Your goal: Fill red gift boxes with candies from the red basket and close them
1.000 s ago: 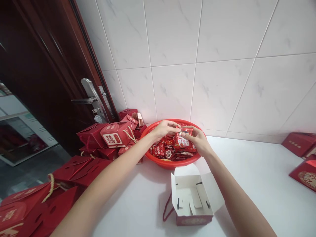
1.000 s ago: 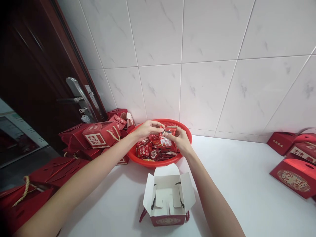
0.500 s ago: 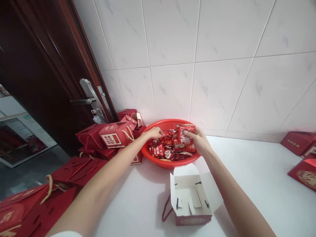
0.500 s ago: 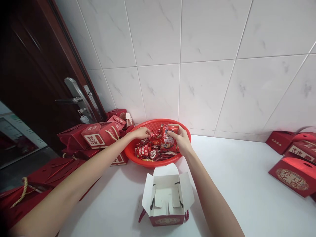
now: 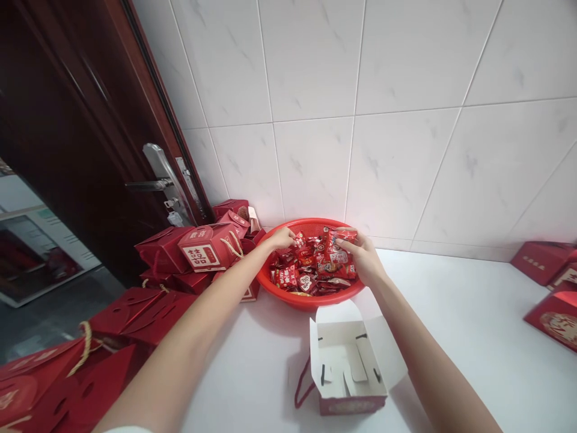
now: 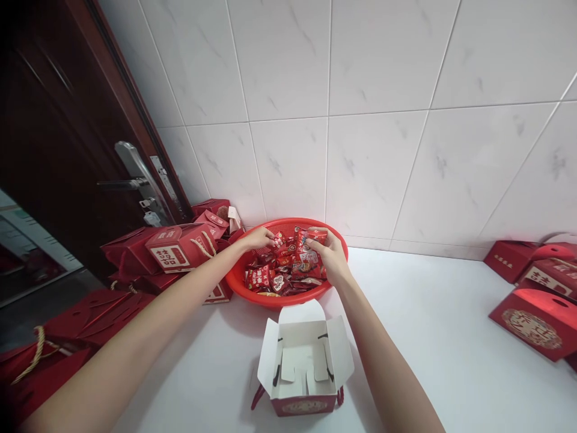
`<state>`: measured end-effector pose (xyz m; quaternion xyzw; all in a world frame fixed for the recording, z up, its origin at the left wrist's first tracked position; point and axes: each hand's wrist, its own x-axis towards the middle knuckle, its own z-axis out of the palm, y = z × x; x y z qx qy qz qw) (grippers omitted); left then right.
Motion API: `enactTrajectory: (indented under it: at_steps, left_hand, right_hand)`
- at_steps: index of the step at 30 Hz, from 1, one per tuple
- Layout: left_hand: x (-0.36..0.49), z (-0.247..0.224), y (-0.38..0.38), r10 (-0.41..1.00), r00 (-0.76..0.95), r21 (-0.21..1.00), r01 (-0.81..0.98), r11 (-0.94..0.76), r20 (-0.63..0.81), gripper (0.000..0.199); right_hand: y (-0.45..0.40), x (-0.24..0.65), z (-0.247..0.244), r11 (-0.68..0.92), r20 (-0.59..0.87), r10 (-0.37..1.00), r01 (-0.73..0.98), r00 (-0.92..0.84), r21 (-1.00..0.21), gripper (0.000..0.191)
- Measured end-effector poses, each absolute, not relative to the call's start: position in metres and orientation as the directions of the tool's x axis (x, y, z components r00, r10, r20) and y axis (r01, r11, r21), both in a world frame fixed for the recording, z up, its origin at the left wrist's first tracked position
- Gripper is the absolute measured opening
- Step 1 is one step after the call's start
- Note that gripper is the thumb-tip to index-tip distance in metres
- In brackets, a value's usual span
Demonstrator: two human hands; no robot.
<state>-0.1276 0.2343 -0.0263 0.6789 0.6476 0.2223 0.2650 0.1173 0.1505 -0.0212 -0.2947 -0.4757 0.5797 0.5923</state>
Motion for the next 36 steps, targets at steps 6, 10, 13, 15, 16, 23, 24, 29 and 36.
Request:
enactTrajectory:
  at_steps: [6, 10, 13, 15, 16, 23, 24, 29, 36]
  left_hand:
    - [-0.128, -0.019, 0.231, 0.997, 0.071, 0.619, 0.785, -0.04, -0.025, 0.022]
    - [-0.125, -0.017, 0.227, 0.995, 0.093, 0.579, 0.809, -0.103, 0.046, 0.035]
    - [-0.121, -0.013, 0.223, 0.986, 0.147, 0.548, 0.819, -0.168, 0.082, 0.036]
    - [-0.115, -0.009, 0.22, 0.972, 0.227, 0.547, 0.809, -0.218, 0.051, 0.028]
    - [-0.111, -0.008, 0.218, 0.96, 0.278, 0.551, 0.799, -0.241, 0.018, 0.022]
    - [-0.094, -0.011, 0.209, 0.871, 0.464, 0.585, 0.756, -0.293, -0.163, 0.014]
    - [-0.095, -0.011, 0.209, 0.875, 0.462, 0.601, 0.744, -0.292, -0.147, 0.013]
    - [-0.101, -0.003, 0.207, 0.899, 0.437, 0.71, 0.632, -0.311, 0.004, 0.023]
    - [-0.099, 0.003, 0.182, 0.922, 0.324, 0.892, 0.319, -0.319, 0.214, 0.044]
  right_hand:
    - [0.15, 0.118, -0.02, 0.155, 0.214, 0.971, -0.395, -0.109, -0.905, 0.038]
    - [0.15, 0.118, -0.02, 0.146, 0.207, 0.972, -0.395, -0.115, -0.907, 0.038]
    - [0.15, 0.118, -0.02, 0.15, 0.212, 0.971, -0.4, -0.114, -0.904, 0.038]
    - [0.151, 0.117, -0.02, 0.157, 0.215, 0.971, -0.399, -0.105, -0.903, 0.038]
    - [0.151, 0.117, -0.021, 0.159, 0.215, 0.971, -0.398, -0.1, -0.904, 0.038]
    - [0.152, 0.118, -0.022, 0.17, 0.221, 0.971, -0.39, -0.09, -0.905, 0.039]
    - [0.152, 0.118, -0.022, 0.17, 0.221, 0.971, -0.391, -0.089, -0.905, 0.039]
    - [0.151, 0.117, -0.021, 0.151, 0.201, 0.976, -0.411, -0.081, -0.899, 0.04]
    - [0.149, 0.117, -0.019, 0.14, 0.209, 0.971, -0.429, -0.118, -0.893, 0.037]
